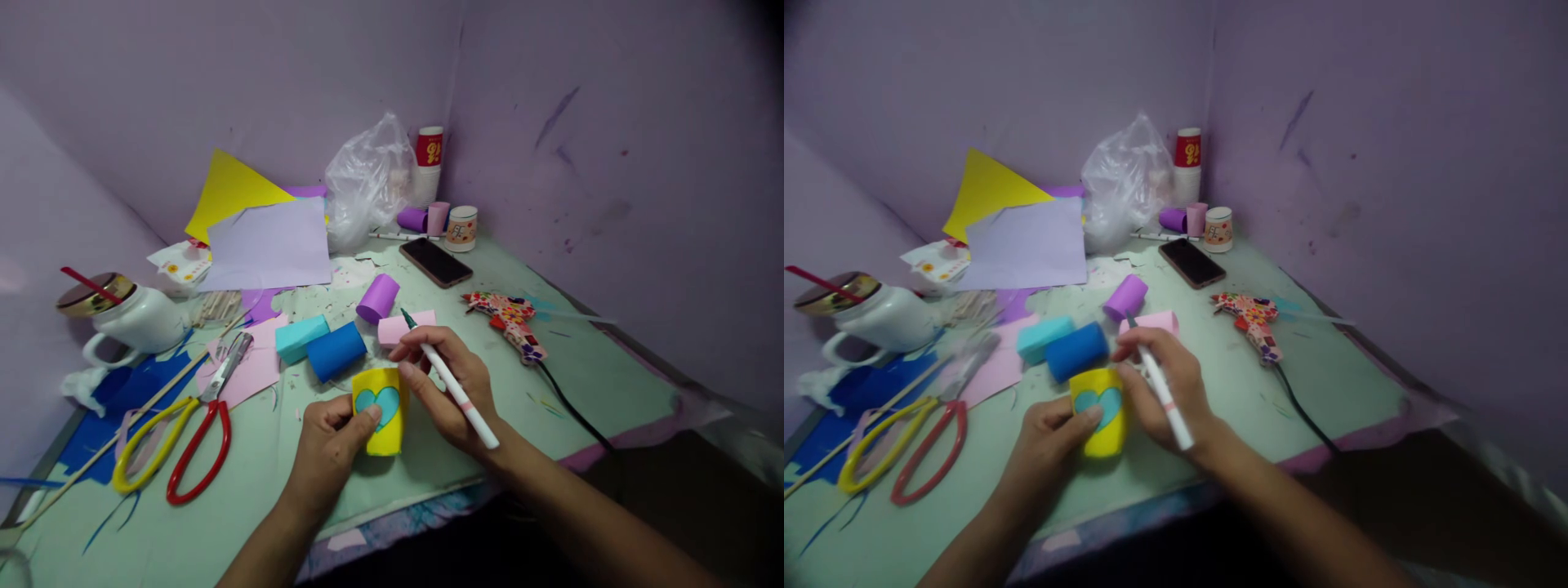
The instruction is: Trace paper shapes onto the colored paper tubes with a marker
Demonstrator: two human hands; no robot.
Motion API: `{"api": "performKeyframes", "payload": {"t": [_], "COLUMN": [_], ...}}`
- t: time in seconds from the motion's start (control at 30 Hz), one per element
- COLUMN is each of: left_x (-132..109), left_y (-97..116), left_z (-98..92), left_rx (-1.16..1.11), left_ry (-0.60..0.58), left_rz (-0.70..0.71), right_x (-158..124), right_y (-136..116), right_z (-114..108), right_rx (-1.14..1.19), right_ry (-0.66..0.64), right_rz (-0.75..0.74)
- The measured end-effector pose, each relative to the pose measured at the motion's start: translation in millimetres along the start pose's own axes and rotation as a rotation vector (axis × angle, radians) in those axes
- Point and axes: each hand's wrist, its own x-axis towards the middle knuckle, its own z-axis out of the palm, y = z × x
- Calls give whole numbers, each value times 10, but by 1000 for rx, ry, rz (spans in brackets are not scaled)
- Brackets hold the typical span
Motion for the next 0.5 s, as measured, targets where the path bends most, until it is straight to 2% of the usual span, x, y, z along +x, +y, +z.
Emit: {"api": "performKeyframes", "payload": {"t": [0.1,0.33,0.5], "left_x": [-15,-26,-16], "left_y": [24,12,24], "left_z": [5,3,5], "left_rx": [10,59,95], "left_ry": [-1,-21,-21], "left_rz": [-13,6,52], "right_x": [31,271,340], "right_y": [-5,-83,-106], "right_z": [-26,-100,-64], "right_rx": [-22,-10,16], "right_ry": [-64,-500,-573], "right_rz": [-6,97,231]}}
